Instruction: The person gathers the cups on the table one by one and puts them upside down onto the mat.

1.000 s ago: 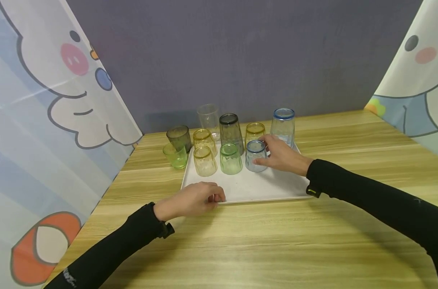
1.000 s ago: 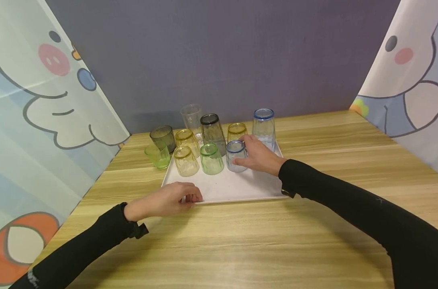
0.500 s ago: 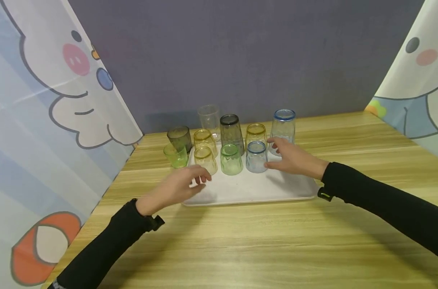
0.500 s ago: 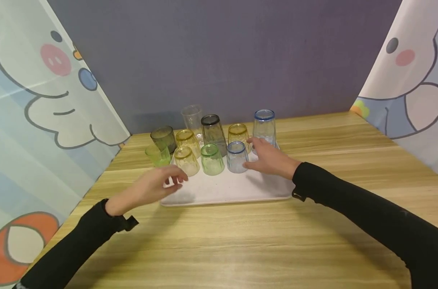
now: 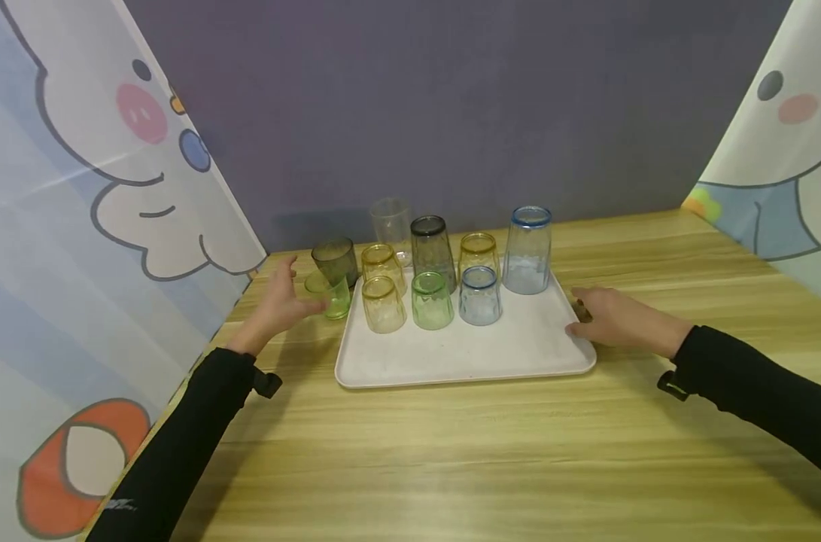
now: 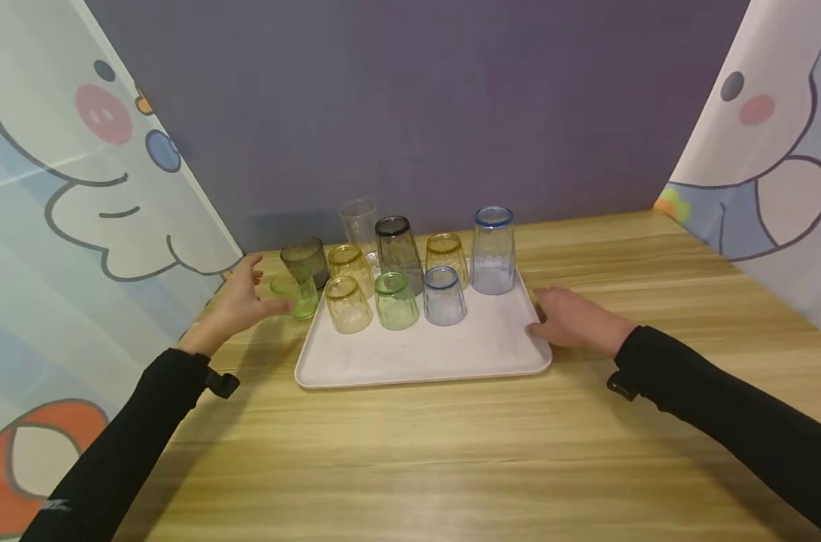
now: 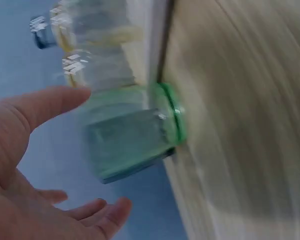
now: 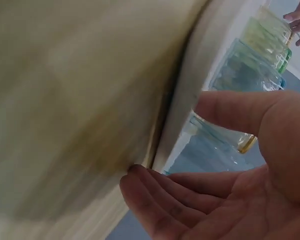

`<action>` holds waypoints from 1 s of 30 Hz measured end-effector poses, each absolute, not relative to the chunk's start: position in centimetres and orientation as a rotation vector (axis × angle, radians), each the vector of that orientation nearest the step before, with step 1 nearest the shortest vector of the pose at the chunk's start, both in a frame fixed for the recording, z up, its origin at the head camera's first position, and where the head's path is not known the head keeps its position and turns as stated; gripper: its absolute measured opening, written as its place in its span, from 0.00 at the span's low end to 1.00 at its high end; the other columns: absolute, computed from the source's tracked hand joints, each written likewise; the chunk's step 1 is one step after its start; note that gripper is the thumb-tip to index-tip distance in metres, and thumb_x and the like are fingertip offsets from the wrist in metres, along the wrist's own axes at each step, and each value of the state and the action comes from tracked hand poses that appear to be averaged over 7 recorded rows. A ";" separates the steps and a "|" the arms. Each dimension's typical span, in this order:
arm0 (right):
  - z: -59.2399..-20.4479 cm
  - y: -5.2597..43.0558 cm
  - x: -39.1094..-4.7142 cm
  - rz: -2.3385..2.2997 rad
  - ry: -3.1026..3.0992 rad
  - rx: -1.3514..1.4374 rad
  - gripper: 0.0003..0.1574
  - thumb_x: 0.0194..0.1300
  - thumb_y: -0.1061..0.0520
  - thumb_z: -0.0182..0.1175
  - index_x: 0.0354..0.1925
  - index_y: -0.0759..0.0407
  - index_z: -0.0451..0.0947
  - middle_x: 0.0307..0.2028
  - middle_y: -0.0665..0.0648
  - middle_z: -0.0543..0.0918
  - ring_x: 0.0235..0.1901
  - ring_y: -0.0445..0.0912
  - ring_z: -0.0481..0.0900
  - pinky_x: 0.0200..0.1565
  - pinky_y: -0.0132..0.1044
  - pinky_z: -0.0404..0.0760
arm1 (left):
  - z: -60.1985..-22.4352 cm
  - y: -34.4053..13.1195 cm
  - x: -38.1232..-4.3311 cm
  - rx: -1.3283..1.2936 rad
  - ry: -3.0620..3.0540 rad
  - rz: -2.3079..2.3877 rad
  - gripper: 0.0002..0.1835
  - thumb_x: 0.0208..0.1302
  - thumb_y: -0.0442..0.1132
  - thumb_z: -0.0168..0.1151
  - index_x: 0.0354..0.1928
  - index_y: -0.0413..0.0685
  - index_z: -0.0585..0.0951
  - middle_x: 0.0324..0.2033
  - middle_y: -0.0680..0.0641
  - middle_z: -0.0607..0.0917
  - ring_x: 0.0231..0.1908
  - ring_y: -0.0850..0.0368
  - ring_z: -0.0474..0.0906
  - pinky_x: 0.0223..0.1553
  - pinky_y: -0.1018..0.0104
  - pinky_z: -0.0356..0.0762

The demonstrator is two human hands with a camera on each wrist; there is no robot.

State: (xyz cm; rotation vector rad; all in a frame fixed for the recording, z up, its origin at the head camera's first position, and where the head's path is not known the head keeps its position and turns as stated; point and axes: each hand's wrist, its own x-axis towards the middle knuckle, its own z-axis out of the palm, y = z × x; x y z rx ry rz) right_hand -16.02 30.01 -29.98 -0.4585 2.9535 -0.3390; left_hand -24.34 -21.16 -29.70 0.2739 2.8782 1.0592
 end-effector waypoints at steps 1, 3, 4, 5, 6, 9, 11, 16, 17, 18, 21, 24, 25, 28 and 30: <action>-30.1 30.1 -15.8 -0.348 2.945 -0.462 0.42 0.68 0.52 0.64 0.64 0.85 0.65 0.50 0.76 0.83 0.48 0.63 0.84 0.50 0.57 0.84 | -30.0 -21.1 -24.6 0.258 2.869 1.059 0.62 0.64 0.45 0.70 0.80 0.41 0.32 0.77 0.23 0.49 0.76 0.26 0.50 0.71 0.31 0.62; -30.3 30.3 -15.5 -0.373 2.947 -0.487 0.38 0.68 0.54 0.63 0.63 0.82 0.68 0.50 0.74 0.84 0.47 0.59 0.84 0.49 0.55 0.84 | -30.3 -21.0 -25.1 0.232 2.830 1.073 0.64 0.64 0.46 0.70 0.80 0.43 0.29 0.77 0.24 0.48 0.77 0.26 0.50 0.71 0.31 0.62; -30.3 30.3 -15.4 -0.380 2.954 -0.495 0.35 0.69 0.55 0.63 0.63 0.81 0.70 0.51 0.74 0.84 0.47 0.59 0.85 0.50 0.55 0.84 | -30.4 -20.8 -25.3 0.215 2.807 1.084 0.64 0.64 0.46 0.70 0.80 0.44 0.28 0.77 0.24 0.48 0.77 0.26 0.50 0.71 0.32 0.63; -30.4 30.3 -15.3 -0.387 2.959 -0.501 0.34 0.69 0.55 0.63 0.62 0.80 0.71 0.52 0.74 0.84 0.49 0.60 0.85 0.50 0.56 0.84 | -30.6 -20.7 -25.5 0.194 2.784 1.088 0.64 0.64 0.48 0.70 0.80 0.45 0.27 0.77 0.24 0.48 0.77 0.26 0.50 0.72 0.32 0.63; -30.5 30.3 -15.2 -0.398 2.963 -0.505 0.32 0.69 0.56 0.62 0.62 0.79 0.72 0.53 0.74 0.84 0.49 0.60 0.85 0.50 0.56 0.84 | -30.7 -20.6 -25.7 0.171 2.763 1.093 0.64 0.65 0.48 0.70 0.80 0.46 0.27 0.77 0.24 0.48 0.77 0.26 0.50 0.72 0.32 0.62; -30.6 30.3 -15.0 -0.399 2.968 -0.502 0.31 0.70 0.56 0.61 0.62 0.77 0.73 0.54 0.75 0.83 0.52 0.64 0.84 0.53 0.58 0.83 | -31.2 -20.2 -26.2 0.119 2.728 1.095 0.63 0.66 0.49 0.69 0.80 0.44 0.28 0.78 0.25 0.46 0.78 0.27 0.48 0.74 0.34 0.60; -30.7 30.2 -15.0 -0.397 2.966 -0.501 0.31 0.71 0.56 0.60 0.62 0.78 0.73 0.55 0.75 0.83 0.53 0.65 0.83 0.53 0.59 0.83 | -31.7 -20.1 -26.4 0.103 2.726 1.088 0.61 0.66 0.48 0.69 0.80 0.40 0.31 0.78 0.26 0.49 0.77 0.28 0.50 0.75 0.35 0.60; -30.9 30.1 -14.8 -0.383 2.980 -0.490 0.31 0.71 0.56 0.60 0.63 0.77 0.72 0.55 0.76 0.82 0.52 0.65 0.84 0.53 0.59 0.83 | -32.5 -20.1 -26.5 0.117 2.734 1.134 0.54 0.66 0.46 0.68 0.79 0.34 0.43 0.74 0.27 0.60 0.74 0.30 0.60 0.72 0.39 0.67; -30.9 30.1 -14.7 -0.379 2.985 -0.485 0.31 0.71 0.55 0.60 0.63 0.77 0.72 0.55 0.76 0.82 0.52 0.65 0.84 0.53 0.59 0.83 | -32.5 -20.0 -26.5 0.121 2.735 1.146 0.53 0.66 0.46 0.68 0.78 0.34 0.44 0.74 0.27 0.61 0.73 0.30 0.61 0.71 0.39 0.68; -30.9 30.1 -14.7 -0.377 2.991 -0.480 0.31 0.71 0.55 0.60 0.63 0.77 0.73 0.55 0.76 0.82 0.52 0.64 0.84 0.52 0.59 0.83 | -32.5 -20.0 -26.5 0.121 2.735 1.159 0.52 0.66 0.46 0.68 0.78 0.35 0.45 0.73 0.28 0.61 0.72 0.30 0.62 0.70 0.39 0.69; -30.9 30.0 -14.7 -0.368 2.998 -0.476 0.31 0.70 0.55 0.61 0.63 0.77 0.73 0.55 0.75 0.83 0.51 0.63 0.84 0.51 0.58 0.83 | -32.0 -20.0 -26.0 0.103 2.734 1.213 0.52 0.66 0.47 0.68 0.78 0.38 0.46 0.73 0.28 0.59 0.72 0.31 0.60 0.69 0.39 0.68; -30.9 30.0 -14.7 -0.355 3.004 -0.469 0.31 0.70 0.55 0.61 0.62 0.76 0.73 0.55 0.75 0.83 0.51 0.63 0.84 0.50 0.57 0.84 | -31.1 -19.7 -25.3 0.090 2.725 1.300 0.52 0.66 0.48 0.68 0.79 0.41 0.44 0.76 0.29 0.55 0.75 0.31 0.56 0.71 0.38 0.65; -30.9 30.0 -14.7 -0.348 3.006 -0.465 0.31 0.70 0.55 0.61 0.62 0.76 0.74 0.55 0.74 0.83 0.50 0.63 0.85 0.49 0.57 0.84 | -30.7 -19.7 -25.1 0.092 2.726 1.329 0.53 0.66 0.48 0.68 0.79 0.42 0.44 0.77 0.29 0.53 0.76 0.32 0.54 0.72 0.37 0.64; -30.9 30.0 -14.7 -0.331 3.015 -0.460 0.31 0.70 0.54 0.61 0.62 0.75 0.74 0.54 0.74 0.83 0.50 0.63 0.85 0.48 0.57 0.84 | -29.8 -19.4 -24.4 0.101 2.752 1.386 0.54 0.66 0.50 0.68 0.80 0.43 0.42 0.78 0.30 0.51 0.78 0.33 0.51 0.75 0.37 0.61; -30.9 30.0 -14.6 -0.325 3.019 -0.462 0.31 0.70 0.54 0.61 0.61 0.75 0.74 0.54 0.74 0.83 0.50 0.64 0.84 0.48 0.57 0.84 | -29.3 -19.2 -23.8 0.121 2.789 1.389 0.55 0.65 0.51 0.68 0.81 0.44 0.42 0.79 0.31 0.51 0.79 0.33 0.50 0.76 0.36 0.59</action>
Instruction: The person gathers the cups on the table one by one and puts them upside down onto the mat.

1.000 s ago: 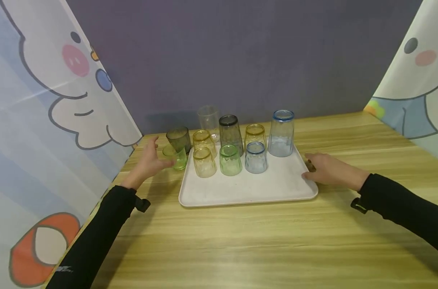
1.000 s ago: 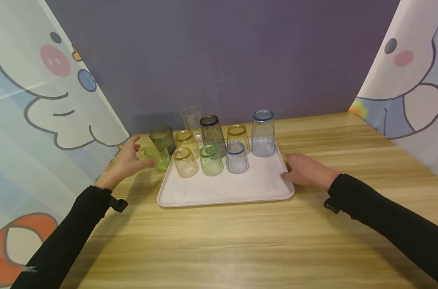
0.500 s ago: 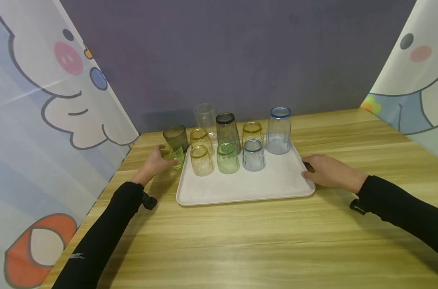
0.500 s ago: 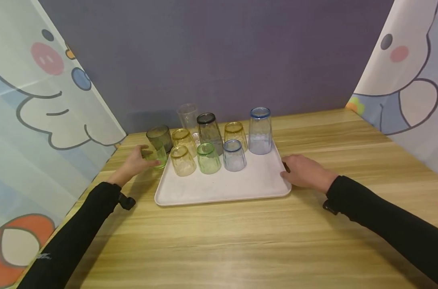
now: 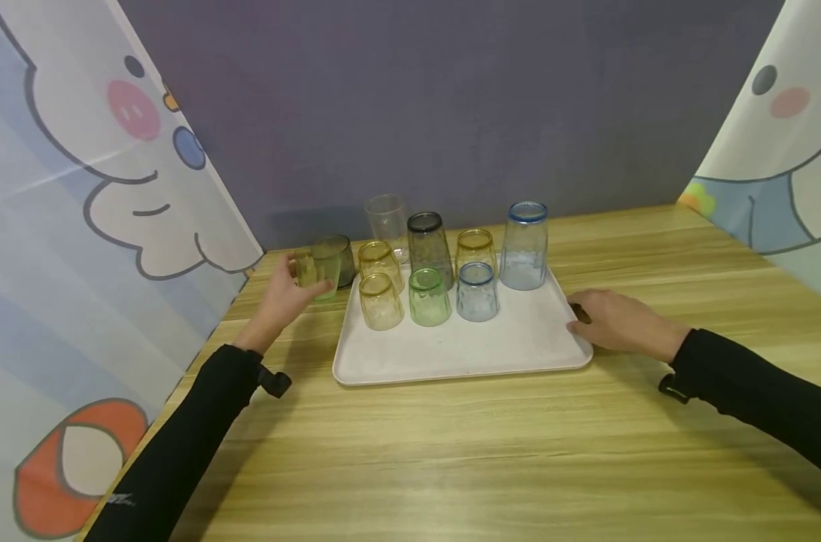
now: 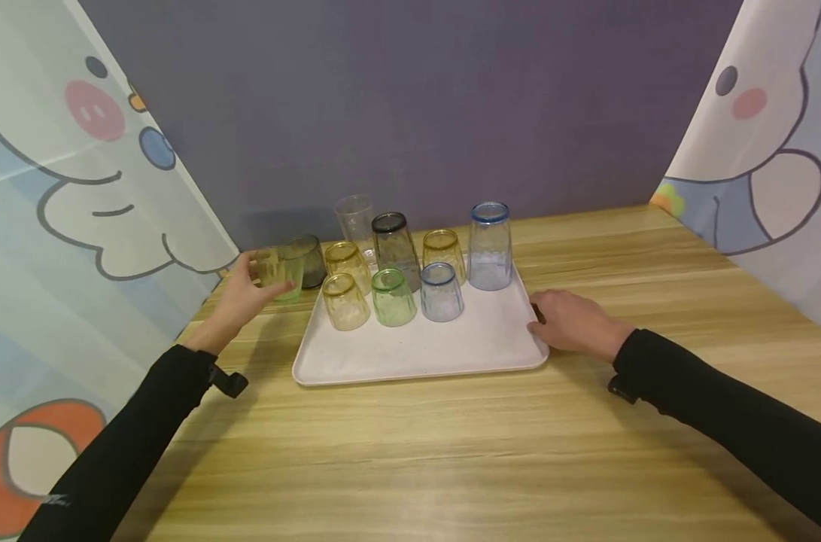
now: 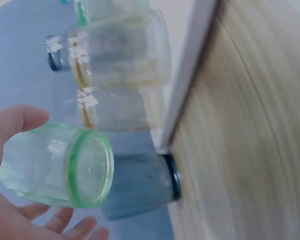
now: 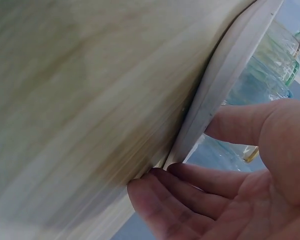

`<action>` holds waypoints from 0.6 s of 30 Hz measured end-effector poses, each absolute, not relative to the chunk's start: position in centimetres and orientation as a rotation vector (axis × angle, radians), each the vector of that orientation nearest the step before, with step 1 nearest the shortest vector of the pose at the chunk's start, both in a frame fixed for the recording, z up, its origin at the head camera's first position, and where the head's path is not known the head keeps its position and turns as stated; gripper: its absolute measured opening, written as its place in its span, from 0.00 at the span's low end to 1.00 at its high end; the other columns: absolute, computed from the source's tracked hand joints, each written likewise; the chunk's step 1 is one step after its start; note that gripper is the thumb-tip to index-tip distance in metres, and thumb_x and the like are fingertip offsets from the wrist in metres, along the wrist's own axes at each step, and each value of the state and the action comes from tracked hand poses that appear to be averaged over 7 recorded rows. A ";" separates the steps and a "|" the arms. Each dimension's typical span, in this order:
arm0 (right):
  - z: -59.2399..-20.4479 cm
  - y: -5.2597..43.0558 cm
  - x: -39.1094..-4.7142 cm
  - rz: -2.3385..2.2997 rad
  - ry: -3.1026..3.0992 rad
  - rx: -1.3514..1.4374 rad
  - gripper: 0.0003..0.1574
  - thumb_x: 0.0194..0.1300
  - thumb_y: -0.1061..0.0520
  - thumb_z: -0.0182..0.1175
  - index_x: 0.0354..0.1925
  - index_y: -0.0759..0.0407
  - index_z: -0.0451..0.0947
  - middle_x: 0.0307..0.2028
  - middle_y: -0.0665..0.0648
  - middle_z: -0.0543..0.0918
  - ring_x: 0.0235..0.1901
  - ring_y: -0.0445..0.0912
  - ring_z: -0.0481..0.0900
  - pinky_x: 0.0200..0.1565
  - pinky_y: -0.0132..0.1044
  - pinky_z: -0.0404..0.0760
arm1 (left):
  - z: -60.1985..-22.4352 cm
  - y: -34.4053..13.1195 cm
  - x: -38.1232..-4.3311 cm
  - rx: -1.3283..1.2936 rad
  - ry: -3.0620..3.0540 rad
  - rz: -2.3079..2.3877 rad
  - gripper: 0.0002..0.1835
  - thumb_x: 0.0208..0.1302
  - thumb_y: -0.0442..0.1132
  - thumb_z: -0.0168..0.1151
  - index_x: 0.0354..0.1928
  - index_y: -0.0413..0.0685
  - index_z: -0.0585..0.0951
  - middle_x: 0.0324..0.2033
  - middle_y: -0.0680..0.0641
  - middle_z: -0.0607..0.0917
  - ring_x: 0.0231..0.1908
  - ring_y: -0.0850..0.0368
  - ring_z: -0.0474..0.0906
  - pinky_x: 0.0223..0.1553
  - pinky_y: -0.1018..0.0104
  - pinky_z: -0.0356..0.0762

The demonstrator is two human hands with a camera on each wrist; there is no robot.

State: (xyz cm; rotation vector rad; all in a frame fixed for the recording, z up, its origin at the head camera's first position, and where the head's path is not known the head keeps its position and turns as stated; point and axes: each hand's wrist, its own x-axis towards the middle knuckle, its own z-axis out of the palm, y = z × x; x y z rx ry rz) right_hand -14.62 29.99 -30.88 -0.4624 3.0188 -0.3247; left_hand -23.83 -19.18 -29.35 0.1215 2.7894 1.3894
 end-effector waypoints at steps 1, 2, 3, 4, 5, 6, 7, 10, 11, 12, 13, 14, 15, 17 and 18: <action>-30.8 30.0 -14.6 -0.326 3.020 -0.460 0.31 0.70 0.54 0.62 0.61 0.75 0.74 0.54 0.74 0.83 0.51 0.64 0.84 0.48 0.58 0.84 | -29.1 -19.0 -23.6 0.132 2.804 1.390 0.56 0.65 0.52 0.68 0.81 0.45 0.42 0.79 0.32 0.51 0.79 0.34 0.51 0.76 0.37 0.59; -30.8 30.0 -14.5 -0.327 3.020 -0.464 0.31 0.70 0.54 0.62 0.61 0.76 0.74 0.54 0.74 0.83 0.51 0.65 0.84 0.49 0.58 0.83 | -28.9 -18.8 -23.3 0.145 2.816 1.391 0.56 0.65 0.53 0.68 0.81 0.46 0.42 0.79 0.32 0.51 0.79 0.34 0.51 0.76 0.37 0.59; -30.8 30.0 -14.5 -0.331 3.019 -0.464 0.31 0.70 0.54 0.62 0.61 0.76 0.74 0.54 0.74 0.83 0.51 0.65 0.83 0.50 0.58 0.83 | -28.7 -18.5 -23.0 0.161 2.824 1.394 0.56 0.65 0.54 0.68 0.82 0.47 0.42 0.79 0.33 0.51 0.78 0.34 0.52 0.75 0.37 0.60; -30.8 30.0 -14.5 -0.333 3.017 -0.461 0.31 0.70 0.54 0.62 0.61 0.76 0.74 0.54 0.74 0.83 0.52 0.65 0.83 0.50 0.59 0.83 | -28.5 -18.2 -22.8 0.179 2.829 1.400 0.55 0.64 0.54 0.68 0.82 0.49 0.43 0.80 0.34 0.52 0.78 0.34 0.53 0.75 0.37 0.62; -30.8 30.0 -14.5 -0.334 3.015 -0.459 0.31 0.70 0.54 0.62 0.61 0.76 0.73 0.54 0.74 0.83 0.52 0.65 0.83 0.50 0.59 0.83 | -28.3 -17.9 -22.5 0.197 2.826 1.408 0.55 0.64 0.55 0.68 0.82 0.50 0.44 0.80 0.35 0.52 0.78 0.34 0.54 0.74 0.37 0.63; -30.9 30.0 -14.5 -0.338 3.013 -0.456 0.31 0.70 0.54 0.61 0.61 0.77 0.73 0.54 0.74 0.83 0.52 0.65 0.83 0.50 0.59 0.83 | -28.1 -17.6 -22.3 0.217 2.826 1.407 0.54 0.65 0.56 0.68 0.82 0.52 0.45 0.80 0.36 0.52 0.77 0.34 0.55 0.73 0.36 0.64; -30.9 30.0 -14.5 -0.341 3.011 -0.452 0.32 0.70 0.54 0.61 0.61 0.77 0.73 0.54 0.73 0.83 0.52 0.65 0.83 0.51 0.59 0.82 | -27.9 -17.3 -22.1 0.236 2.819 1.406 0.53 0.65 0.57 0.68 0.81 0.53 0.46 0.79 0.37 0.53 0.77 0.34 0.55 0.73 0.37 0.65; -30.9 30.0 -14.6 -0.346 3.010 -0.452 0.31 0.69 0.54 0.62 0.61 0.77 0.73 0.53 0.73 0.83 0.51 0.64 0.83 0.50 0.58 0.83 | -27.4 -16.3 -21.6 0.310 2.805 1.390 0.52 0.65 0.58 0.67 0.81 0.54 0.48 0.79 0.38 0.55 0.77 0.36 0.55 0.73 0.39 0.64; -30.9 30.0 -14.6 -0.348 3.011 -0.457 0.31 0.69 0.54 0.62 0.60 0.77 0.73 0.53 0.73 0.84 0.51 0.64 0.83 0.50 0.58 0.83 | -27.2 -15.9 -21.4 0.327 2.794 1.378 0.51 0.66 0.59 0.67 0.81 0.55 0.48 0.79 0.40 0.55 0.77 0.37 0.55 0.74 0.40 0.63; -30.9 30.0 -14.6 -0.354 3.010 -0.459 0.31 0.69 0.54 0.62 0.60 0.77 0.74 0.52 0.72 0.84 0.50 0.63 0.83 0.50 0.58 0.83 | -27.0 -15.5 -21.3 0.349 2.784 1.371 0.51 0.66 0.59 0.66 0.81 0.56 0.49 0.79 0.41 0.55 0.77 0.39 0.56 0.74 0.41 0.63; -30.9 30.1 -14.7 -0.358 3.009 -0.462 0.31 0.69 0.54 0.62 0.60 0.77 0.74 0.52 0.72 0.84 0.50 0.62 0.84 0.49 0.57 0.83 | -26.8 -15.1 -21.1 0.375 2.772 1.368 0.50 0.66 0.59 0.66 0.81 0.57 0.49 0.80 0.42 0.55 0.78 0.40 0.56 0.75 0.42 0.62; -30.9 30.1 -14.8 -0.362 3.008 -0.462 0.31 0.69 0.54 0.62 0.60 0.77 0.74 0.51 0.72 0.84 0.49 0.61 0.84 0.50 0.57 0.83 | -26.6 -14.7 -20.9 0.402 2.763 1.364 0.50 0.66 0.59 0.66 0.81 0.57 0.50 0.80 0.43 0.55 0.78 0.41 0.55 0.75 0.42 0.61; -30.8 30.1 -14.8 -0.367 3.005 -0.460 0.31 0.69 0.54 0.62 0.60 0.77 0.74 0.51 0.71 0.84 0.48 0.60 0.84 0.49 0.57 0.83 | -26.5 -14.3 -20.7 0.428 2.753 1.366 0.49 0.66 0.59 0.66 0.81 0.58 0.50 0.79 0.43 0.56 0.78 0.42 0.56 0.75 0.42 0.61; -30.7 30.0 -14.8 -0.370 3.003 -0.457 0.31 0.69 0.54 0.63 0.59 0.77 0.74 0.50 0.71 0.85 0.47 0.59 0.84 0.49 0.57 0.83 | -26.2 -13.5 -20.1 0.473 2.726 1.372 0.48 0.66 0.58 0.67 0.80 0.62 0.51 0.79 0.45 0.57 0.78 0.44 0.55 0.77 0.44 0.60; -30.7 30.0 -14.8 -0.365 3.008 -0.458 0.32 0.69 0.54 0.63 0.61 0.77 0.73 0.51 0.72 0.84 0.48 0.60 0.84 0.50 0.57 0.83 | -26.1 -13.0 -19.8 0.503 2.718 1.375 0.47 0.66 0.58 0.67 0.79 0.63 0.52 0.79 0.45 0.57 0.79 0.45 0.55 0.77 0.44 0.59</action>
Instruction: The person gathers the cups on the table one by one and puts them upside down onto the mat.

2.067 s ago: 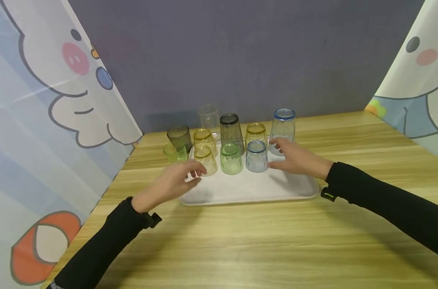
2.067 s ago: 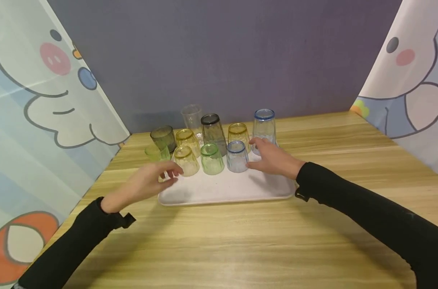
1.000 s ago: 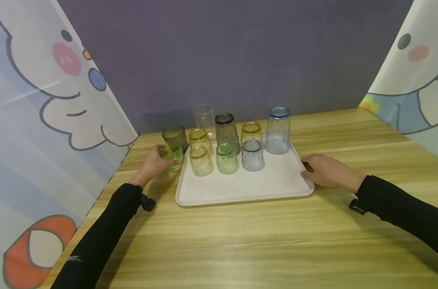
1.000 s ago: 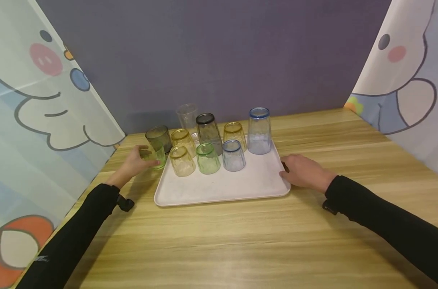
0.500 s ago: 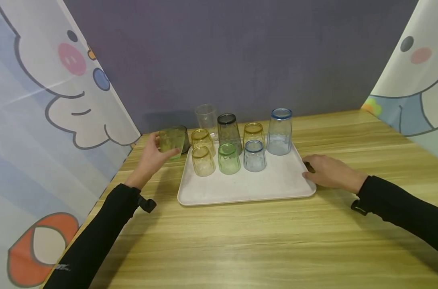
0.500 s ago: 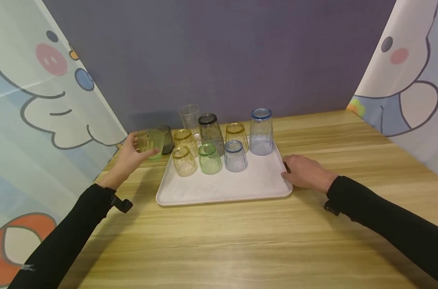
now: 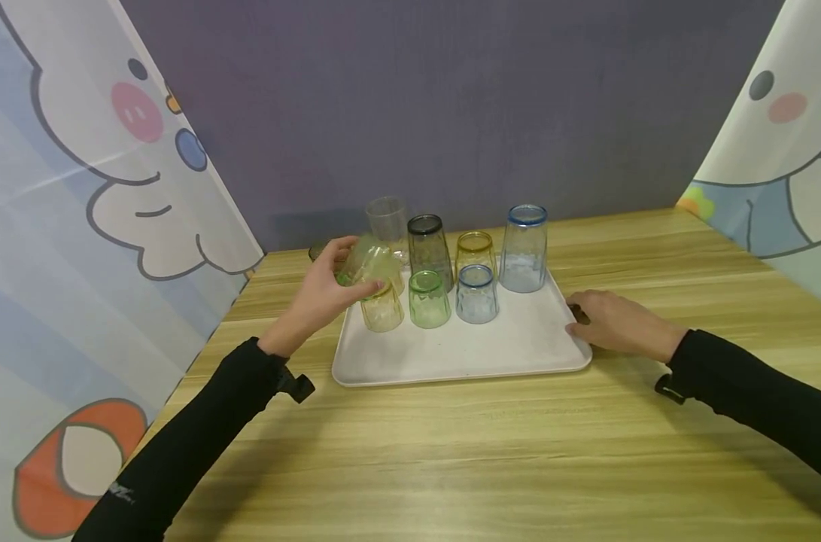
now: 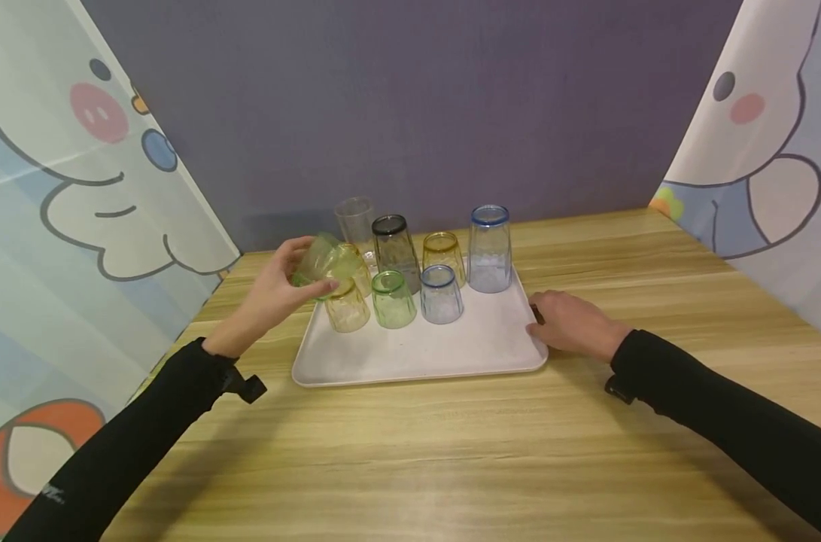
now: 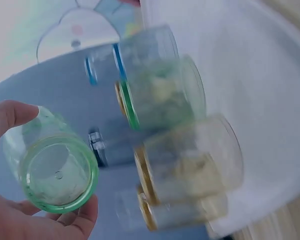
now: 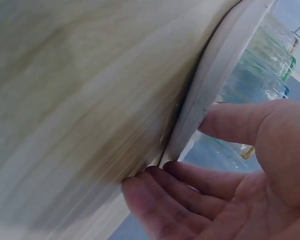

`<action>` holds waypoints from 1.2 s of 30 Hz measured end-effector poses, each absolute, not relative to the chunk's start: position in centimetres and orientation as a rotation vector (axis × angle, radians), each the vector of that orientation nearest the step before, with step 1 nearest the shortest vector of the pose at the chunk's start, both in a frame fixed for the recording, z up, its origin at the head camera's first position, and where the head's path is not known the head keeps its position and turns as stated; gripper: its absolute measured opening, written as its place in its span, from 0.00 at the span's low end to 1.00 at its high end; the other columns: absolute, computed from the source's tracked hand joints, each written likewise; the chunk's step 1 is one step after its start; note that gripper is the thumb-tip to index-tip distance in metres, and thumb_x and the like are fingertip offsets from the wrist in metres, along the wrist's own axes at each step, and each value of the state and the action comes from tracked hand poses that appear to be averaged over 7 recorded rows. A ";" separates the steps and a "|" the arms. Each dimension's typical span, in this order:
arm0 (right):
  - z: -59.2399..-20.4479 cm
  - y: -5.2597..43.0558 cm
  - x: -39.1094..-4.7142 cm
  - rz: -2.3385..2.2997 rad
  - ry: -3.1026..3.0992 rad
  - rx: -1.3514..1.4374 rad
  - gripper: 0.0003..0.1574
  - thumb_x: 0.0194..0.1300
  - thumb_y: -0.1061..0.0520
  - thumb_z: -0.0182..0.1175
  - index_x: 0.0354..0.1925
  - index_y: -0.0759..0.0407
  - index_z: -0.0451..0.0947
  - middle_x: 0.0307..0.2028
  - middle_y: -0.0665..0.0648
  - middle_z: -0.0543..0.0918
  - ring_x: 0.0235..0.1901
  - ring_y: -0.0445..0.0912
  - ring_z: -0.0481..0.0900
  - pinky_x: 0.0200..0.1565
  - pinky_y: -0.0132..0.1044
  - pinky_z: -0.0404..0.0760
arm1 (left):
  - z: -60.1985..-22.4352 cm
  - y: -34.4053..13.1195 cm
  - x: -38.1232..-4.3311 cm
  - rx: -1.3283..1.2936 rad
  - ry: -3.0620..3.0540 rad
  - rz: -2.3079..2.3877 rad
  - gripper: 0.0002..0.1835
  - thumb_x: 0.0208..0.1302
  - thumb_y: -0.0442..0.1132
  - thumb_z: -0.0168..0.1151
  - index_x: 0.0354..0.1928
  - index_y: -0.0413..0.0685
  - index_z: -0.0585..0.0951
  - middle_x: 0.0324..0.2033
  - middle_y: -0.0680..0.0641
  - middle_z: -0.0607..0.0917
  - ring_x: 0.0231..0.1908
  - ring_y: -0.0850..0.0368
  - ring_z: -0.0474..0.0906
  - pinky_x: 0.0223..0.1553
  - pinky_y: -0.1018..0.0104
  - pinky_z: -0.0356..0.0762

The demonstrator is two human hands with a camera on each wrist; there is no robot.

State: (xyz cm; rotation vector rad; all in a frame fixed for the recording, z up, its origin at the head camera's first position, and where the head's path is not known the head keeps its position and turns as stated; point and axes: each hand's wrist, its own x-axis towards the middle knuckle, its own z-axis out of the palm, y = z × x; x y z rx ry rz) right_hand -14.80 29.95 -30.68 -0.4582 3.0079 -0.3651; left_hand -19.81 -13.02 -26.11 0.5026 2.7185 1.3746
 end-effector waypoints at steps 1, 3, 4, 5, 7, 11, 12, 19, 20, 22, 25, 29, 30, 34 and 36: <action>-30.6 29.8 -14.7 -0.344 3.028 -0.470 0.33 0.69 0.55 0.63 0.63 0.76 0.72 0.53 0.73 0.83 0.49 0.61 0.84 0.50 0.57 0.83 | -26.0 -12.6 -19.5 0.531 2.710 1.381 0.46 0.66 0.57 0.67 0.79 0.63 0.53 0.78 0.45 0.58 0.79 0.45 0.54 0.77 0.45 0.58; -30.3 29.2 -14.5 -0.291 3.098 -0.530 0.34 0.68 0.55 0.63 0.66 0.72 0.69 0.56 0.73 0.82 0.51 0.64 0.84 0.48 0.57 0.84 | -25.9 -11.6 -18.9 0.574 2.697 1.387 0.45 0.65 0.56 0.68 0.78 0.65 0.55 0.77 0.46 0.60 0.78 0.46 0.56 0.77 0.46 0.59; -30.1 28.8 -14.3 -0.268 3.144 -0.577 0.35 0.68 0.56 0.64 0.68 0.71 0.68 0.57 0.73 0.81 0.52 0.64 0.84 0.47 0.57 0.85 | -25.8 -11.2 -18.6 0.592 2.693 1.381 0.44 0.65 0.55 0.68 0.78 0.65 0.55 0.77 0.46 0.61 0.78 0.46 0.56 0.77 0.46 0.59; -29.9 28.2 -14.0 -0.245 3.195 -0.632 0.36 0.68 0.56 0.64 0.69 0.68 0.67 0.58 0.73 0.81 0.52 0.64 0.84 0.47 0.56 0.86 | -25.8 -10.8 -18.4 0.613 2.690 1.375 0.44 0.65 0.55 0.68 0.77 0.65 0.56 0.77 0.46 0.61 0.78 0.46 0.57 0.77 0.46 0.60; -29.4 27.0 -13.6 -0.224 3.300 -0.779 0.36 0.67 0.58 0.66 0.69 0.65 0.67 0.56 0.69 0.82 0.47 0.61 0.86 0.43 0.52 0.87 | -25.8 -10.0 -18.0 0.646 2.688 1.356 0.43 0.65 0.55 0.68 0.77 0.65 0.57 0.77 0.47 0.62 0.77 0.46 0.58 0.76 0.46 0.61; -28.2 24.3 -13.0 -0.284 3.410 -1.088 0.31 0.63 0.62 0.68 0.63 0.63 0.73 0.49 0.62 0.84 0.41 0.53 0.86 0.39 0.45 0.87 | -26.1 -9.1 -17.5 0.693 2.683 1.328 0.43 0.64 0.54 0.70 0.76 0.65 0.58 0.74 0.46 0.65 0.75 0.45 0.61 0.73 0.45 0.66; -28.0 23.7 -13.0 -0.301 3.422 -1.174 0.30 0.61 0.63 0.69 0.61 0.64 0.74 0.48 0.61 0.84 0.41 0.52 0.86 0.39 0.44 0.87 | -26.1 -8.9 -17.5 0.697 2.681 1.321 0.43 0.63 0.53 0.71 0.76 0.64 0.59 0.73 0.45 0.67 0.75 0.44 0.62 0.72 0.45 0.67; -27.1 19.5 -12.3 -0.167 3.478 -1.681 0.35 0.53 0.58 0.76 0.58 0.64 0.76 0.50 0.62 0.84 0.49 0.56 0.86 0.47 0.46 0.88 | -26.5 -7.0 -17.5 0.777 2.712 1.193 0.45 0.60 0.52 0.73 0.75 0.58 0.61 0.67 0.40 0.73 0.70 0.41 0.70 0.64 0.43 0.76; -27.0 18.9 -12.1 -0.111 3.481 -1.693 0.39 0.53 0.54 0.78 0.60 0.64 0.75 0.52 0.62 0.83 0.51 0.56 0.85 0.50 0.46 0.88 | -26.5 -6.7 -17.4 0.790 2.713 1.169 0.45 0.60 0.53 0.73 0.76 0.57 0.60 0.67 0.40 0.73 0.70 0.42 0.70 0.64 0.44 0.76; -27.0 17.8 -12.0 0.013 3.483 -1.675 0.49 0.52 0.46 0.79 0.65 0.64 0.72 0.58 0.63 0.81 0.56 0.57 0.82 0.58 0.48 0.85 | -26.5 -6.0 -17.3 0.815 2.678 1.163 0.46 0.60 0.53 0.73 0.76 0.57 0.59 0.68 0.41 0.73 0.71 0.43 0.69 0.64 0.45 0.76; -27.2 16.4 -12.1 0.134 3.478 -1.622 0.59 0.49 0.37 0.79 0.70 0.64 0.68 0.63 0.63 0.79 0.62 0.56 0.79 0.65 0.48 0.80 | -26.6 -5.1 -16.9 0.856 2.635 1.166 0.48 0.59 0.53 0.73 0.76 0.53 0.59 0.68 0.44 0.73 0.70 0.45 0.71 0.65 0.47 0.76; -27.7 15.1 -12.8 0.216 3.497 -1.639 0.48 0.55 0.40 0.76 0.65 0.63 0.73 0.59 0.61 0.82 0.60 0.55 0.80 0.68 0.46 0.78 | -26.5 -4.3 -16.3 0.865 2.568 1.195 0.47 0.60 0.50 0.72 0.77 0.54 0.58 0.65 0.50 0.76 0.64 0.53 0.76 0.63 0.55 0.77; -27.9 14.9 -13.0 0.221 3.506 -1.659 0.44 0.56 0.42 0.76 0.63 0.63 0.74 0.57 0.61 0.83 0.58 0.55 0.81 0.66 0.46 0.79 | -26.5 -4.2 -16.2 0.861 2.556 1.198 0.47 0.60 0.50 0.72 0.77 0.55 0.57 0.64 0.51 0.77 0.62 0.55 0.76 0.62 0.57 0.78; -28.0 14.8 -13.5 0.197 3.505 -1.693 0.36 0.56 0.48 0.75 0.58 0.62 0.77 0.52 0.59 0.85 0.53 0.54 0.83 0.62 0.44 0.82 | -26.3 -4.3 -15.9 0.890 2.551 1.188 0.47 0.61 0.49 0.72 0.77 0.55 0.57 0.66 0.52 0.76 0.63 0.55 0.76 0.63 0.58 0.78; -27.9 15.1 -13.7 0.184 3.482 -1.659 0.39 0.55 0.48 0.76 0.60 0.63 0.76 0.53 0.59 0.84 0.54 0.54 0.83 0.62 0.44 0.82 | -26.3 -4.7 -15.9 0.900 2.596 1.146 0.47 0.61 0.50 0.72 0.77 0.53 0.57 0.68 0.48 0.72 0.65 0.51 0.74 0.63 0.54 0.78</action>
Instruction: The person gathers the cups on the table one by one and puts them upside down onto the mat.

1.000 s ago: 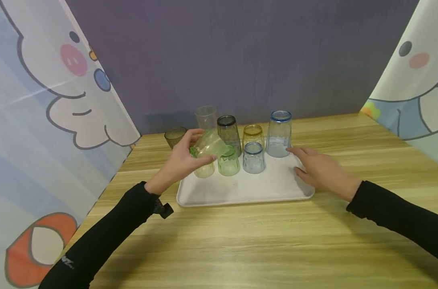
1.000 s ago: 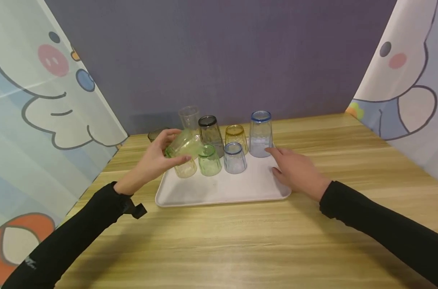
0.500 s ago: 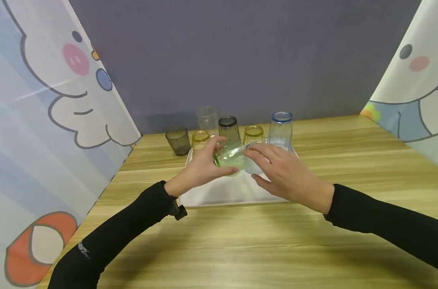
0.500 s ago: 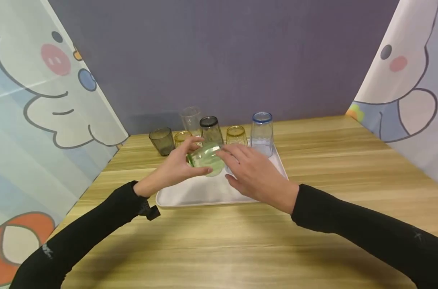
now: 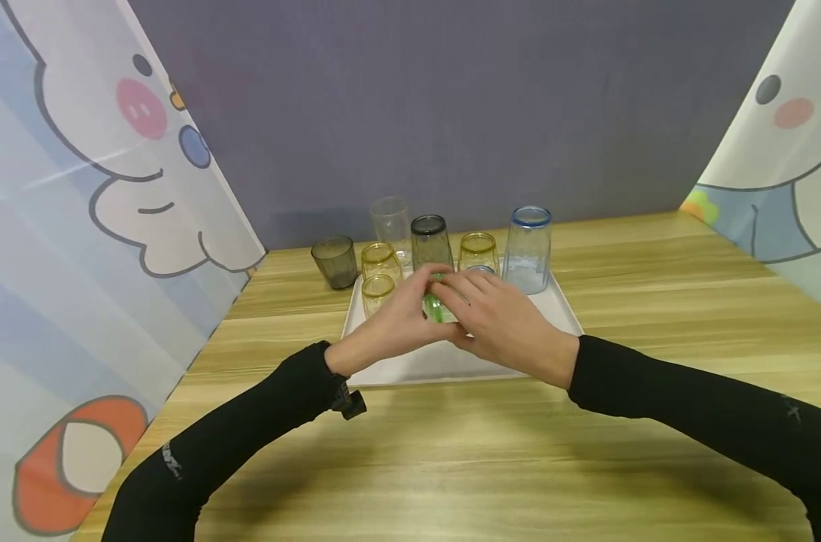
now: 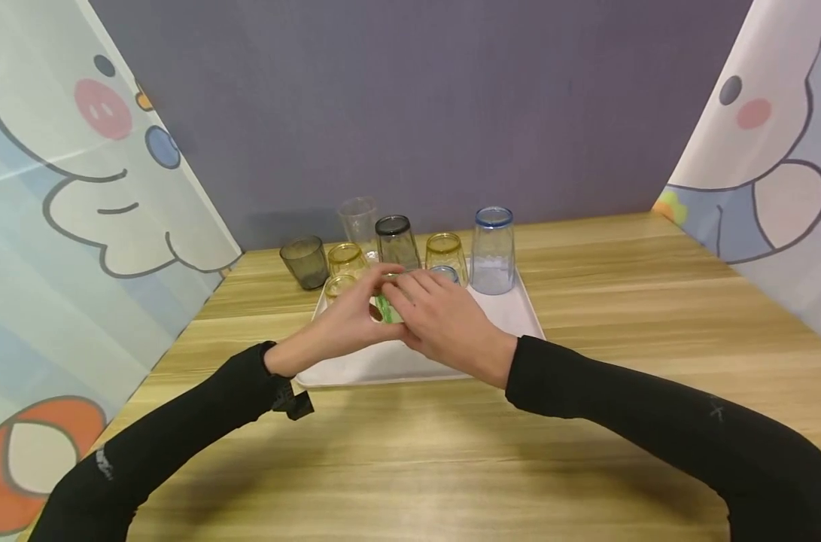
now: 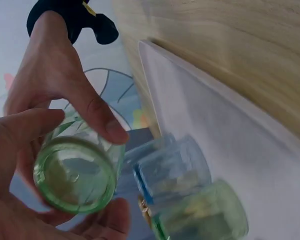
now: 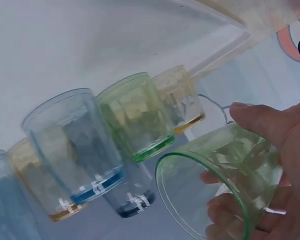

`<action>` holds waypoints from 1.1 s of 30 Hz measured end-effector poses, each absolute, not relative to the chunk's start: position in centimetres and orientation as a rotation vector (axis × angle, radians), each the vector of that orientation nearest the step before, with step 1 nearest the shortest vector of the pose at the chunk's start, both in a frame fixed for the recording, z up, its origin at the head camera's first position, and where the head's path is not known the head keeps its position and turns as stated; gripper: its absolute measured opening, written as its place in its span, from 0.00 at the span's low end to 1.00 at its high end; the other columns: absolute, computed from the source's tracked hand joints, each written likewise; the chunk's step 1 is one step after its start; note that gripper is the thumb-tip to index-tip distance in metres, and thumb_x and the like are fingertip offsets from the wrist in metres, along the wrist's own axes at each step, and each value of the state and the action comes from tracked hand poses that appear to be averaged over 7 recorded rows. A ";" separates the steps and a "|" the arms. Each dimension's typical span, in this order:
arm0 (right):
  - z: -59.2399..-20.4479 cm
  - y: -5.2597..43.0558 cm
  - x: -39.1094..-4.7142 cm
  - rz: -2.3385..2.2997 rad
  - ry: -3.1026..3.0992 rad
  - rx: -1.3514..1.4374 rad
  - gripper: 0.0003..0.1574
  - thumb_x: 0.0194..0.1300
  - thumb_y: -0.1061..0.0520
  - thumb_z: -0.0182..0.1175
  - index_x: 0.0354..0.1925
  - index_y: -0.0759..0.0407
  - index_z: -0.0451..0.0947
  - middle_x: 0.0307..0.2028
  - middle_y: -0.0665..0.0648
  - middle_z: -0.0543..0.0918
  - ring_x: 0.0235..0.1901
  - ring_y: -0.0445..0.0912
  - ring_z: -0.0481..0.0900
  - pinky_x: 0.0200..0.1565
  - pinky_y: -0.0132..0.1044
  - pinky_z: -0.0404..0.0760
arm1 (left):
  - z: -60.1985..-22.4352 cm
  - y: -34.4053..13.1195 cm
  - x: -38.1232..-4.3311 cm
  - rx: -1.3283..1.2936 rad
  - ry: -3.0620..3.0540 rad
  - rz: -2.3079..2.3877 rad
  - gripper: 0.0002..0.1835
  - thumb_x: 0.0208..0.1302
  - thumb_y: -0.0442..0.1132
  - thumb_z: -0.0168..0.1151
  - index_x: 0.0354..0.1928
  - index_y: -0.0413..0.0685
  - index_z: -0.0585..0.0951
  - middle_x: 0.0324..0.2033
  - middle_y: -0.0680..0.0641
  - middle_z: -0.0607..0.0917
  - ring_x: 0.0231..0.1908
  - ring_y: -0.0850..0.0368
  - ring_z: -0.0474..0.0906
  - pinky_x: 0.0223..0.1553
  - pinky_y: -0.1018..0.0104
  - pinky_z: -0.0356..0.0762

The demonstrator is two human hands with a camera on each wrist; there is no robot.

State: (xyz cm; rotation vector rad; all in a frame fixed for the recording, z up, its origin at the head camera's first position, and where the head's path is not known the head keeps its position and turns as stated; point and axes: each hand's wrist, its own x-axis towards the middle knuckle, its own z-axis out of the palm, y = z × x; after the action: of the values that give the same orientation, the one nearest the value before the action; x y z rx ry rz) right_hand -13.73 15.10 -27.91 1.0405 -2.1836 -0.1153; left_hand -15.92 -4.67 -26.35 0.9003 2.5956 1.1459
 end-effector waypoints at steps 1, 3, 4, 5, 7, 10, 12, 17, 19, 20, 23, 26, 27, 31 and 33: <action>-27.8 15.3 -13.8 -0.115 -2.215 1.035 0.41 0.55 0.47 0.77 0.61 0.63 0.76 0.54 0.60 0.84 0.55 0.54 0.83 0.62 0.44 0.83 | -26.4 -4.9 -16.0 0.902 2.618 1.120 0.47 0.61 0.50 0.72 0.77 0.53 0.58 0.70 0.46 0.70 0.66 0.49 0.72 0.64 0.52 0.77; -27.6 15.9 -13.9 -0.115 -2.277 1.010 0.46 0.54 0.44 0.78 0.64 0.63 0.74 0.55 0.60 0.83 0.56 0.54 0.82 0.60 0.45 0.83 | -26.6 -5.6 -16.1 0.889 2.653 1.069 0.45 0.62 0.51 0.72 0.77 0.53 0.60 0.72 0.44 0.65 0.69 0.44 0.69 0.64 0.49 0.76; -27.4 16.3 -14.0 -0.110 -2.307 0.991 0.47 0.53 0.43 0.78 0.64 0.63 0.73 0.55 0.61 0.83 0.56 0.55 0.82 0.60 0.45 0.84 | -26.6 -6.1 -16.2 0.874 2.675 1.041 0.44 0.62 0.51 0.72 0.76 0.53 0.61 0.72 0.42 0.64 0.69 0.42 0.68 0.64 0.48 0.76; -27.3 16.7 -14.1 -0.106 -2.332 0.965 0.49 0.53 0.41 0.78 0.65 0.63 0.73 0.55 0.61 0.83 0.56 0.55 0.82 0.58 0.46 0.84 | -26.7 -6.6 -16.2 0.850 2.692 1.022 0.43 0.63 0.51 0.72 0.76 0.52 0.62 0.72 0.42 0.64 0.70 0.41 0.68 0.64 0.47 0.76; -26.9 17.5 -14.4 -0.073 -2.379 0.910 0.49 0.53 0.40 0.78 0.64 0.64 0.73 0.54 0.62 0.83 0.55 0.56 0.82 0.56 0.48 0.85 | -27.0 -7.9 -16.4 0.803 2.719 1.014 0.38 0.64 0.50 0.71 0.73 0.51 0.67 0.71 0.40 0.65 0.68 0.40 0.69 0.63 0.46 0.76; -26.0 19.0 -14.9 -0.041 -2.432 0.807 0.48 0.53 0.38 0.77 0.63 0.64 0.74 0.52 0.63 0.85 0.54 0.58 0.82 0.55 0.50 0.85 | -27.5 -10.1 -16.7 0.724 2.782 1.007 0.32 0.66 0.46 0.69 0.69 0.48 0.71 0.68 0.38 0.65 0.66 0.39 0.69 0.63 0.44 0.75; -25.4 20.0 -15.3 -0.014 -2.466 0.741 0.48 0.54 0.37 0.76 0.62 0.64 0.74 0.51 0.64 0.85 0.55 0.59 0.81 0.56 0.52 0.83 | -27.9 -11.5 -17.0 0.681 2.818 0.982 0.30 0.68 0.44 0.67 0.68 0.46 0.71 0.67 0.36 0.64 0.65 0.38 0.67 0.64 0.43 0.72; -24.3 22.4 -15.8 0.059 -2.538 0.617 0.48 0.56 0.38 0.74 0.63 0.66 0.73 0.53 0.67 0.85 0.55 0.62 0.80 0.57 0.54 0.81 | -29.0 -13.8 -18.3 0.596 2.856 0.874 0.26 0.69 0.42 0.65 0.65 0.41 0.72 0.65 0.32 0.65 0.62 0.35 0.68 0.59 0.45 0.73; -24.2 23.1 -15.9 0.096 -2.589 0.579 0.49 0.57 0.37 0.73 0.64 0.66 0.72 0.53 0.68 0.84 0.54 0.63 0.79 0.57 0.55 0.80 | -29.4 -14.4 -18.7 0.569 2.860 0.851 0.24 0.68 0.41 0.65 0.62 0.39 0.75 0.62 0.31 0.68 0.59 0.34 0.71 0.55 0.46 0.75; -24.2 23.4 -16.0 0.128 -2.622 0.555 0.49 0.58 0.37 0.73 0.65 0.66 0.71 0.54 0.68 0.84 0.54 0.63 0.79 0.57 0.56 0.80 | -29.7 -14.7 -18.9 0.562 2.861 0.839 0.23 0.68 0.41 0.66 0.61 0.39 0.76 0.61 0.30 0.70 0.58 0.35 0.72 0.54 0.46 0.76; -24.1 24.3 -16.1 0.232 -2.714 0.484 0.50 0.60 0.38 0.71 0.68 0.67 0.68 0.56 0.70 0.81 0.56 0.64 0.77 0.57 0.59 0.79 | -30.1 -15.2 -19.2 0.559 2.861 0.803 0.22 0.65 0.40 0.67 0.57 0.37 0.77 0.57 0.30 0.74 0.56 0.35 0.74 0.53 0.46 0.77; -24.3 25.0 -16.2 0.339 -2.763 0.425 0.50 0.62 0.38 0.70 0.68 0.67 0.67 0.57 0.69 0.76 0.54 0.63 0.77 0.53 0.59 0.80 | -30.6 -15.5 -19.3 0.568 2.848 0.772 0.23 0.64 0.40 0.68 0.57 0.35 0.77 0.55 0.29 0.76 0.54 0.35 0.76 0.53 0.45 0.79; -24.4 25.3 -16.2 0.369 -2.772 0.414 0.50 0.62 0.38 0.70 0.68 0.67 0.67 0.56 0.69 0.75 0.53 0.62 0.77 0.52 0.59 0.81 | -30.7 -15.6 -19.3 0.562 2.840 0.770 0.23 0.64 0.39 0.69 0.57 0.35 0.77 0.55 0.29 0.76 0.54 0.35 0.77 0.53 0.45 0.79; -25.2 25.9 -16.6 0.505 -2.798 0.408 0.50 0.62 0.39 0.70 0.67 0.69 0.66 0.59 0.70 0.73 0.57 0.63 0.75 0.58 0.60 0.78 | -31.1 -16.0 -19.5 0.537 2.789 0.789 0.28 0.65 0.37 0.68 0.62 0.33 0.73 0.58 0.27 0.76 0.55 0.34 0.78 0.54 0.45 0.81; -25.7 26.1 -16.9 0.559 -2.820 0.407 0.50 0.64 0.40 0.69 0.68 0.70 0.64 0.60 0.71 0.72 0.59 0.63 0.73 0.60 0.61 0.76 | -31.3 -16.2 -19.5 0.525 2.758 0.819 0.30 0.66 0.36 0.67 0.66 0.32 0.69 0.59 0.26 0.75 0.56 0.33 0.78 0.55 0.45 0.81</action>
State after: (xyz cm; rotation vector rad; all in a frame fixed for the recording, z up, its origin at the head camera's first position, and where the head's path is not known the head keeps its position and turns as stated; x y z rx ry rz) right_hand -16.90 26.13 -25.73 0.4070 -2.8198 0.5587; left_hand -19.55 -16.24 -31.34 0.5249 2.7576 0.8194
